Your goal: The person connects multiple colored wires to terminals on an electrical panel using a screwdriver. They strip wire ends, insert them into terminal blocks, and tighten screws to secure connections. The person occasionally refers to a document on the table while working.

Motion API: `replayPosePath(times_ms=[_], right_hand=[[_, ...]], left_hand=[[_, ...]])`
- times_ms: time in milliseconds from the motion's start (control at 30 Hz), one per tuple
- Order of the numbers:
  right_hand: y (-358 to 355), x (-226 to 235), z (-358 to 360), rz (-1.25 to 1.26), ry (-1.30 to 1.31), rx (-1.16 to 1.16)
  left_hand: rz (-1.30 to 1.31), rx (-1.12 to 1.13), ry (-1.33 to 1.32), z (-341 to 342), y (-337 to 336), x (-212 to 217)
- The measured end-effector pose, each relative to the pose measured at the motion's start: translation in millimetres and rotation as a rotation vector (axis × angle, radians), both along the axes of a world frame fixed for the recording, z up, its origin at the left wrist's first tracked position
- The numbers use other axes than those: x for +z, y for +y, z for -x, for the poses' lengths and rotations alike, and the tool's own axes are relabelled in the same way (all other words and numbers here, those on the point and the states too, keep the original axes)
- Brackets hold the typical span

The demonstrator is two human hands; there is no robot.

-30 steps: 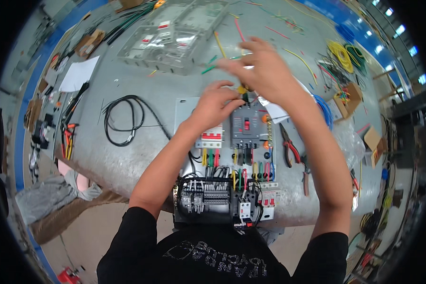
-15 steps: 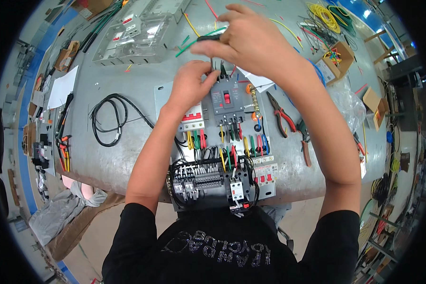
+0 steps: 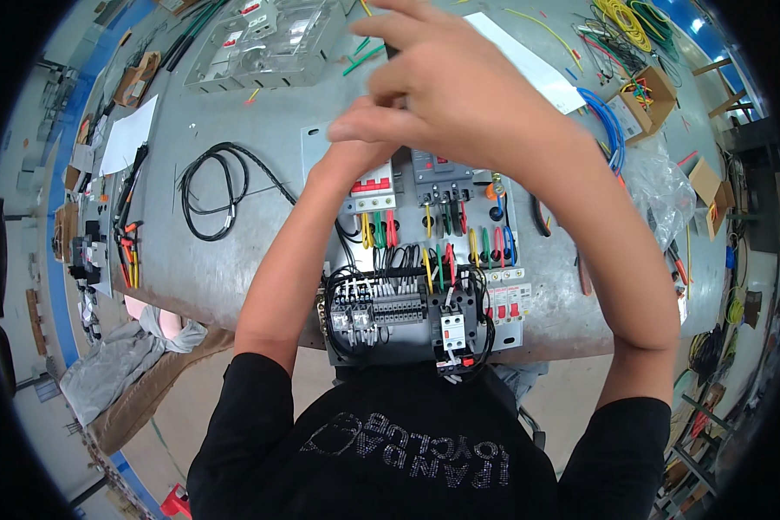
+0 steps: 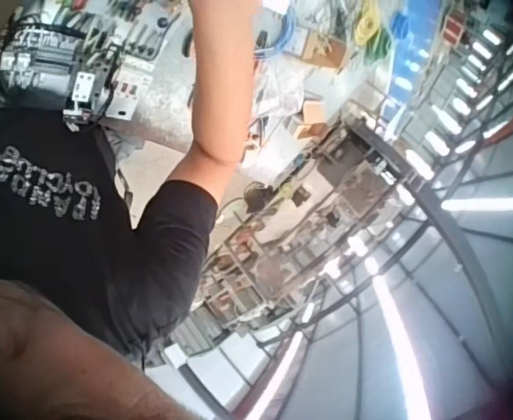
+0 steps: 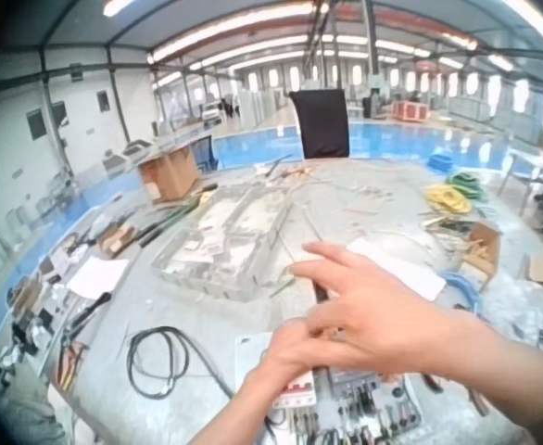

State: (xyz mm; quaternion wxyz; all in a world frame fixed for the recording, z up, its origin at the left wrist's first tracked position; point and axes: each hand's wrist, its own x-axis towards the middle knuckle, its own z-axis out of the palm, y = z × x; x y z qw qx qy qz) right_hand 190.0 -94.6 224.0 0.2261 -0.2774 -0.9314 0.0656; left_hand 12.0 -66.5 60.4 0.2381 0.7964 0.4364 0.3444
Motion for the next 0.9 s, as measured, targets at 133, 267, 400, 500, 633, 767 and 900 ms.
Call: replayPosePath(times_ms=[133, 267, 400, 500, 633, 767, 900], right_hand=[[-1.9, 4.4, -30.7, -0.035, -0.083, -0.267], [50.2, -6.3, -30.3, 0.002, -0.096, -0.409], [50.9, -6.8, 14.9, 0.101, 0.038, -0.151], [26.3, -13.5, 30.0, 0.009, 0.058, 0.039], [-7.1, 7.8, -7.0, -0.059, -0.166, -0.107], [-6.0, 11.8, -23.5, -0.001, -0.226, -0.397], [40.7, -3.8, -20.3, 0.073, -0.116, -0.442]], left_hand=[[0.041, 0.071, 0.096, 0.0, -2.3, 2.5], [0.039, 0.044, 0.076, -1.5, 1.7, 0.2], [0.026, 0.067, 0.131, -3.8, 1.4, 2.4], [-0.109, 0.019, -0.065, -6.4, 8.6, -17.2], [-0.036, 0.017, 0.089, -0.7, 2.2, -10.3], [0.122, 0.086, 0.135, 0.9, -0.6, -1.5], [0.063, 0.075, 0.13, -1.0, -0.2, 1.5]])
